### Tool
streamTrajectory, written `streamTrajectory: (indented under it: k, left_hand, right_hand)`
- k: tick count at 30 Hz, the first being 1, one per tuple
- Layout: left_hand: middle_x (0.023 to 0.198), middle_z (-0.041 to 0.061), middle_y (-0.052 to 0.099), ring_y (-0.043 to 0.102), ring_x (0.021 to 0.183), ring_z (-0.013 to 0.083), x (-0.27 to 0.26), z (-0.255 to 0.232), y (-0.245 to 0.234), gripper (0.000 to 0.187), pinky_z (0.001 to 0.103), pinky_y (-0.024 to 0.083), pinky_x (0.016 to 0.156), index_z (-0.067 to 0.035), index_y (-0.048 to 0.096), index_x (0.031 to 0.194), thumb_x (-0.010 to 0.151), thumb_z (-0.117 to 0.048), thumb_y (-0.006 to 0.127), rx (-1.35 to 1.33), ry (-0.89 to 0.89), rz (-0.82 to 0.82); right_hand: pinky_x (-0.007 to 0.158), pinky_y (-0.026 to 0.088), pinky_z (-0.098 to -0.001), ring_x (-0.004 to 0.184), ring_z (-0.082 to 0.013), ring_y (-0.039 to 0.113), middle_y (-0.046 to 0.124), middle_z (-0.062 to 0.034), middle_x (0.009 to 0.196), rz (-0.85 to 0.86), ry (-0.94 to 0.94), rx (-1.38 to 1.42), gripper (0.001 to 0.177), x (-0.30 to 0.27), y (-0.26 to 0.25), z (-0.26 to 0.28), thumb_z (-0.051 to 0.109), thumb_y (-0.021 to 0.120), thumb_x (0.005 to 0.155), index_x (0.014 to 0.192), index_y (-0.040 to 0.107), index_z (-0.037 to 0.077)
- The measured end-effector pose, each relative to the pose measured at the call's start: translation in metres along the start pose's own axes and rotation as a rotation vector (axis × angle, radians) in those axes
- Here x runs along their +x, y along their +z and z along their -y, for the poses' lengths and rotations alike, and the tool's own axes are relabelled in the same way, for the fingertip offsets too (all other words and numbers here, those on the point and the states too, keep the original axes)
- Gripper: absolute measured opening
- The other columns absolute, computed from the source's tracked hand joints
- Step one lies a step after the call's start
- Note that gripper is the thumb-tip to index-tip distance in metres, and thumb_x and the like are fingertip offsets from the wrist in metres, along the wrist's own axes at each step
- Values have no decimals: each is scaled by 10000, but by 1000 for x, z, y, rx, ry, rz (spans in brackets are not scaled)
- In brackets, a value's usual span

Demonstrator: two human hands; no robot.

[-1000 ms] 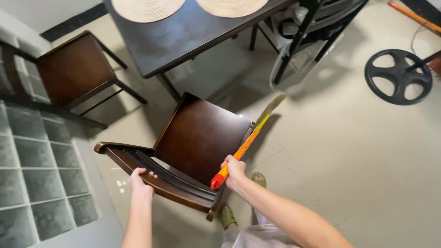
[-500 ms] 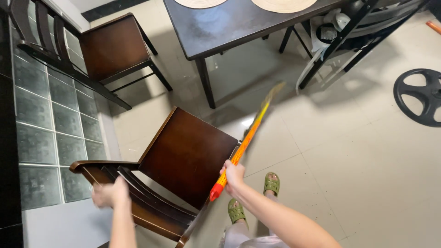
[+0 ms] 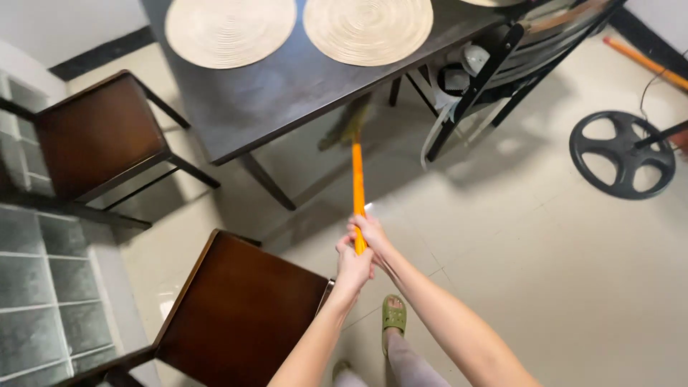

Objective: Sweep the floor around furniture and organize items including shoes and cables.

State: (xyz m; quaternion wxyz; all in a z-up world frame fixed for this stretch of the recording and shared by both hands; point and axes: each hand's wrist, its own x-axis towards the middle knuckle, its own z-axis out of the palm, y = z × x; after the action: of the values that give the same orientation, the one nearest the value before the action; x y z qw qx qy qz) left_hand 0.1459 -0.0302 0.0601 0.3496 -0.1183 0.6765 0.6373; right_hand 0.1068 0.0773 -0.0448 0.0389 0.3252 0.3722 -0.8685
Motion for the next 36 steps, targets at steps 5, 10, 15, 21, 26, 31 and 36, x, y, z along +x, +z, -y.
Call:
streamTrajectory:
  k: [5, 10, 15, 21, 26, 31, 36]
  left_hand:
    - [1098, 194, 670, 684, 908, 321, 109, -2, 18, 634, 440, 558, 761, -32, 330, 1417, 870, -126, 635, 225, 296, -196]
    - [1187, 237, 685, 693, 1072, 414, 217, -26, 33, 629, 464, 546, 905, -28, 373, 1429, 882, -168, 651, 399, 428, -293]
    - [1173, 239, 711, 723, 1051, 363, 308, -48, 57, 727, 422, 565, 900, -46, 405, 1466, 836, -305, 658, 488, 238, -179]
    - [1327, 248, 628, 659, 1202, 295, 392, 115, 134, 1002, 368, 532, 1007, 72, 299, 1471, 712, -417, 734, 801, 279, 452]
    - [1512, 403, 325, 464, 1384, 390, 228, 171, 214, 1388, 382, 400, 1150, 223, -48, 1498, 727, -499, 852, 879, 170, 793]
    - [1493, 441, 366, 484, 1389, 418, 98, 176, 279, 1424, 397, 441, 1112, 285, 77, 1462, 635, -585, 843, 821, -64, 1238]
    - [1498, 436, 433, 577, 1332, 398, 33, 262, 334, 951, 391, 457, 1134, 171, 556, 1408, 778, -493, 811, 788, 170, 1537]
  right_hand:
    - [467, 442, -256, 529, -90, 515, 533, 2, 675, 108, -7, 49, 153, 71, 18, 51, 91, 650, 935, 954, 499, 106]
    - [466, 461, -246, 545, -70, 545, 549, 28, 674, 153, 28, 100, 188, 199, -1, 65, 64, 690, 898, 953, 519, 117]
    - [495, 474, -285, 541, -101, 568, 612, 0, 684, -45, 72, -161, 127, 338, -68, 54, 112, 746, 883, 846, 627, 95]
    - [920, 439, -348, 1032, -192, 570, 579, -125, 1162, -37, -132, 136, 281, 216, -187, 35, 194, 619, 982, 1216, 584, 43]
    - [1188, 393, -399, 1375, -247, 523, 446, -186, 1551, 14, -426, 142, 490, 88, -387, -82, 248, 576, 1007, 1430, 545, 3]
    - [1131, 448, -401, 1316, -260, 586, 358, -184, 1692, -126, -510, -182, 495, -139, -383, -26, 287, 618, 980, 1376, 605, -9]
    - [869, 552, -218, 1028, -52, 711, 727, 26, 1195, -740, -51, 401, 454, -265, -379, 3, 151, 575, 873, 1312, 607, 37]
